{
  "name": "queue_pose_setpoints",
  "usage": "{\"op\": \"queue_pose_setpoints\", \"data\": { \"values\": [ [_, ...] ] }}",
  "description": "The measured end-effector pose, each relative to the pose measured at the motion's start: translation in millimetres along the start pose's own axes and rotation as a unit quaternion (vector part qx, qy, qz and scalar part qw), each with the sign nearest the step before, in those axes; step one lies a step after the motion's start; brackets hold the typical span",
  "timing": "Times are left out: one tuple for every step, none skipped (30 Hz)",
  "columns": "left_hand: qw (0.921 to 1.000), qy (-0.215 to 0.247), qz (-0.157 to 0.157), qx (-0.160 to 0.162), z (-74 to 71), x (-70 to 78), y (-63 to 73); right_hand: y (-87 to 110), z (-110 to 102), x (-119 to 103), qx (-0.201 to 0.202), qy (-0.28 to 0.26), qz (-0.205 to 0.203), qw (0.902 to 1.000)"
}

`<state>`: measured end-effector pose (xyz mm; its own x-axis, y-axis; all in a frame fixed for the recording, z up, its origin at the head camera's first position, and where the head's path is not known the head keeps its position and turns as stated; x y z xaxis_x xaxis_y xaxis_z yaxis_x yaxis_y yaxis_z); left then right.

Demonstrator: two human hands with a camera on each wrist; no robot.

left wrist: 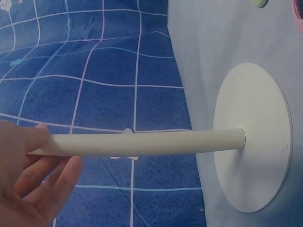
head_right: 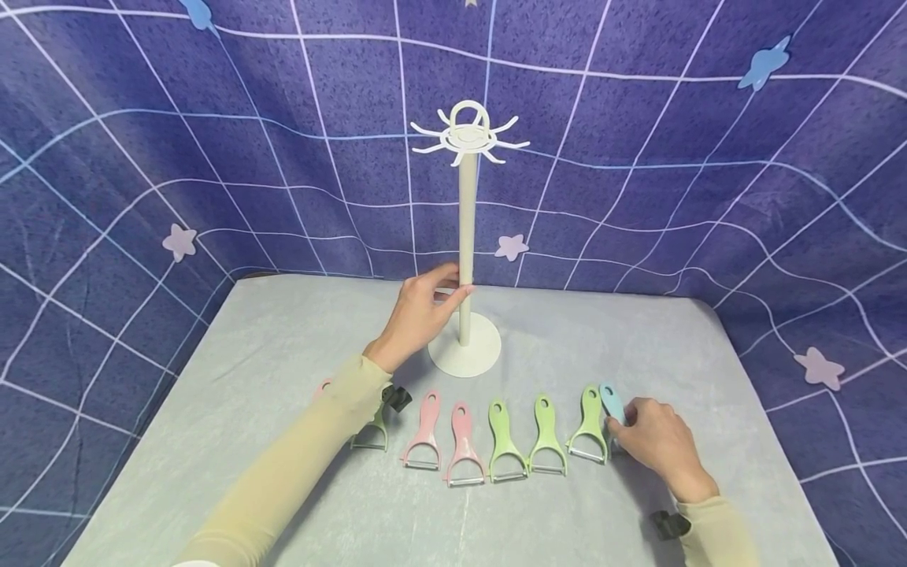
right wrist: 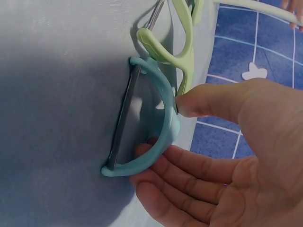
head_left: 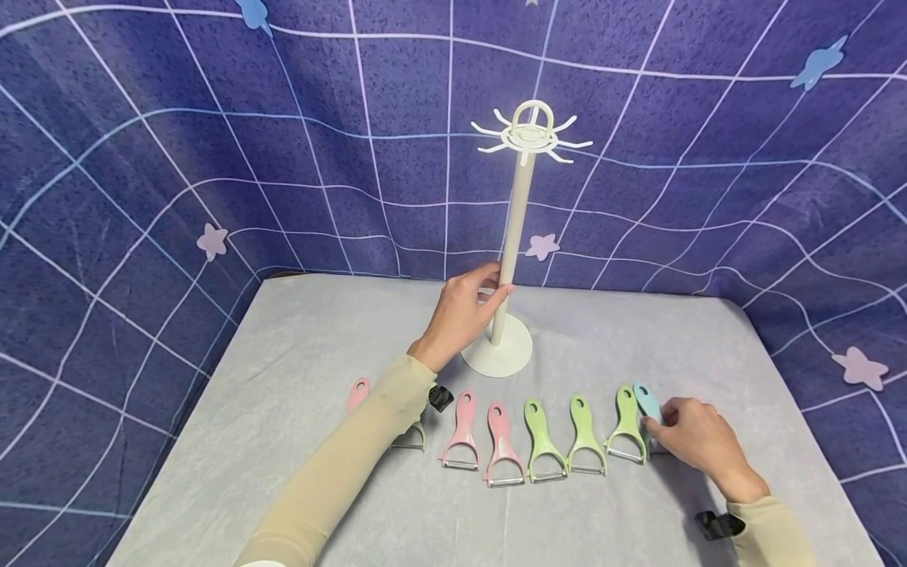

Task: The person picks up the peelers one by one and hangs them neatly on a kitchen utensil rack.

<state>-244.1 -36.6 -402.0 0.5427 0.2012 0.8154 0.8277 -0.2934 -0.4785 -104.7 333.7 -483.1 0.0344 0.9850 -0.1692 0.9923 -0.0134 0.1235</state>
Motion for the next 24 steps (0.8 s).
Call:
{"op": "queue_pose_setpoints", "data": {
  "values": [
    [1.0,0.0,-0.001,0.001,-0.1,0.1,0.0,-0.1,0.1,-0.1,0.002,0.0,0.0,1.0],
    [1.0,0.0,-0.002,0.001,-0.2,0.0,0.0,0.0,0.2,-0.2,0.004,0.0,-0.001,1.0],
    [1.0,0.0,-0.003,0.001,-0.2,0.0,0.0,0.1,0.3,-0.3,0.005,0.0,-0.001,1.0],
    [1.0,0.0,-0.005,0.001,-0.2,-0.1,0.0,0.2,0.3,-0.4,0.007,-0.001,-0.001,1.0],
    [1.0,-0.001,-0.006,0.001,-0.3,0.0,-0.1,0.4,0.3,-0.6,0.009,-0.001,-0.001,1.0],
    [1.0,-0.001,-0.007,0.001,-0.3,-0.1,-0.1,0.6,0.1,-0.8,0.011,-0.002,-0.002,0.9999],
    [1.0,-0.001,-0.008,0.001,-0.3,-0.1,-0.2,0.8,0.0,-1.0,0.013,-0.003,-0.002,0.9999],
    [1.0,-0.001,-0.009,0.0,-0.2,-0.1,-0.3,1.0,-0.3,-1.2,0.016,-0.003,-0.003,0.9999],
    [1.0,-0.002,-0.01,0.0,-0.2,0.1,-0.3,1.4,-0.7,-1.5,0.019,-0.003,-0.004,0.9998],
    [0.9999,-0.002,-0.01,0.0,-0.2,0.2,-0.4,1.7,-1.2,-1.7,0.022,-0.003,-0.005,0.9997],
    [0.9999,-0.002,-0.01,0.0,-0.1,0.4,-0.6,1.9,-1.7,-1.8,0.026,-0.003,-0.006,0.9996],
    [0.9999,-0.003,-0.011,0.001,0.0,0.6,-0.7,2.2,-2.3,-2.0,0.029,-0.002,-0.006,0.9996],
    [0.9999,-0.003,-0.012,0.001,0.0,0.7,-0.8,2.4,-2.9,-2.1,0.031,-0.001,-0.007,0.9995],
    [0.9999,-0.002,-0.012,0.001,0.0,1.0,-0.9,2.5,-3.5,-2.1,0.033,-0.001,-0.006,0.9994],
    [0.9999,-0.002,-0.013,0.002,0.1,1.1,-1.0,2.8,-4.1,-2.2,0.035,0.0,-0.006,0.9994],
    [0.9999,-0.002,-0.014,0.002,0.2,1.2,-1.1,2.9,-4.7,-2.2,0.036,0.001,-0.005,0.9993],
    [0.9999,-0.002,-0.014,0.002,0.2,1.3,-1.1,3.1,-5.2,-2.2,0.039,0.001,-0.004,0.9992],
    [0.9999,-0.002,-0.015,0.002,0.3,1.3,-1.1,3.2,-5.8,-2.3,0.041,0.001,-0.004,0.9992],
    [0.9999,-0.003,-0.015,0.002,0.3,1.2,-1.0,3.4,-6.4,-2.4,0.044,0.001,-0.003,0.999],
    [0.9999,-0.003,-0.015,0.002,0.4,1.1,-0.9,3.6,-6.9,-2.6,0.047,0.002,-0.003,0.9989],
    [0.9999,-0.003,-0.015,0.002,0.4,1.0,-0.9,3.6,-7.5,-2.7,0.052,0.002,-0.003,0.9987],
    [0.9999,-0.003,-0.015,0.002,0.4,0.9,-0.8,3.5,-8.2,-2.9,0.057,0.002,-0.004,0.9984],
    [0.9999,-0.003,-0.015,0.002,0.4,0.8,-0.8,3.4,-8.9,-3.2,0.062,0.001,-0.004,0.998],
    [0.9999,-0.002,-0.015,0.002,0.5,0.6,-0.8,3.2,-9.6,-3.5,0.068,0.0,-0.005,0.9977]
  ]
}}
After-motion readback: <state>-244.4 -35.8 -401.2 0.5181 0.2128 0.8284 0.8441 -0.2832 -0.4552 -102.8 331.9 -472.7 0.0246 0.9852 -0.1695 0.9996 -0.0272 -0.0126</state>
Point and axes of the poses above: each hand's wrist, its own y-axis away from the middle knuckle, its own z-axis out of the palm, x = y × z, the point moved 2 cm from there along -y, towards the middle knuckle, and after that the axes turned 14 degrees about y, right-handed, at the moved point
